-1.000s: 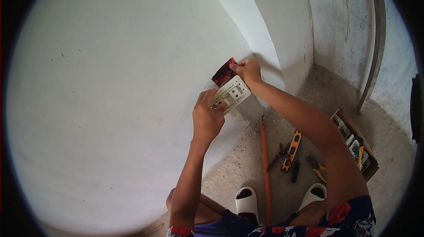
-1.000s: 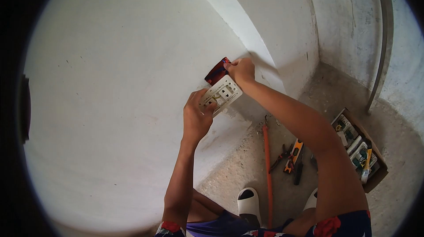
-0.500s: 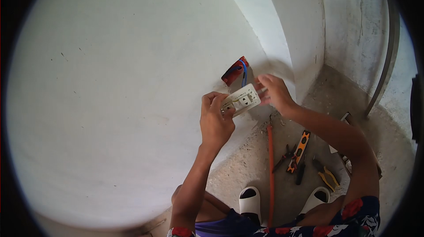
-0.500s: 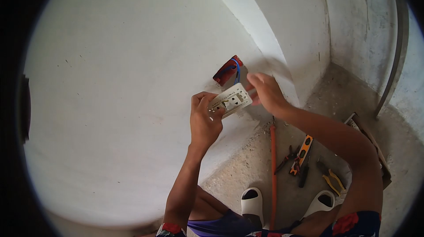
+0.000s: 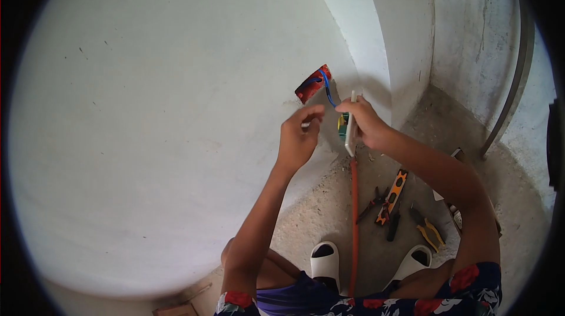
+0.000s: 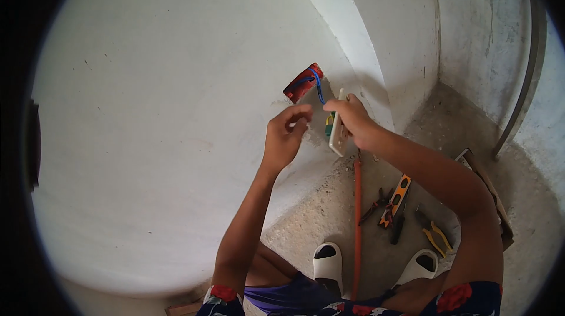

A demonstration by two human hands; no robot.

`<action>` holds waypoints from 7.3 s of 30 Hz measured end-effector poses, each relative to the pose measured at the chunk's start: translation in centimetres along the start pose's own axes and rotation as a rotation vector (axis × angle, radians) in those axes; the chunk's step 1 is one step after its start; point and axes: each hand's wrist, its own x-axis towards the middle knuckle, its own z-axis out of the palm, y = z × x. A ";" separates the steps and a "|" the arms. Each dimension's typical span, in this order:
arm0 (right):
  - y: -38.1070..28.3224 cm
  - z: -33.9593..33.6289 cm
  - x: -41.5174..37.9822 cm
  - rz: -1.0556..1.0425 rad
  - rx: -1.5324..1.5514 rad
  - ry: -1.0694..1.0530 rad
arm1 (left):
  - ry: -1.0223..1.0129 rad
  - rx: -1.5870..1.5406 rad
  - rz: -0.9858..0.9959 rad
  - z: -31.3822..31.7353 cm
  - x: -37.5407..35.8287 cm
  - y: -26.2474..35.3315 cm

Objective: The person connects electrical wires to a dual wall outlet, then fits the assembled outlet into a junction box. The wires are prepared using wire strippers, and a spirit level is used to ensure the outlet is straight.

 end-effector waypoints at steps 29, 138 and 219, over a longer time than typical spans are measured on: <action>-1.6 0.7 2.0 -0.309 0.359 -0.239 | 0.384 1.229 0.496 1.9 5.3 -0.6; -2.1 0.3 3.5 -0.156 0.176 -0.331 | -0.144 1.156 0.576 -1.0 7.1 3.5; -4.9 2.0 2.7 -0.359 -0.113 -0.046 | 0.466 0.723 0.476 0.6 -0.5 0.3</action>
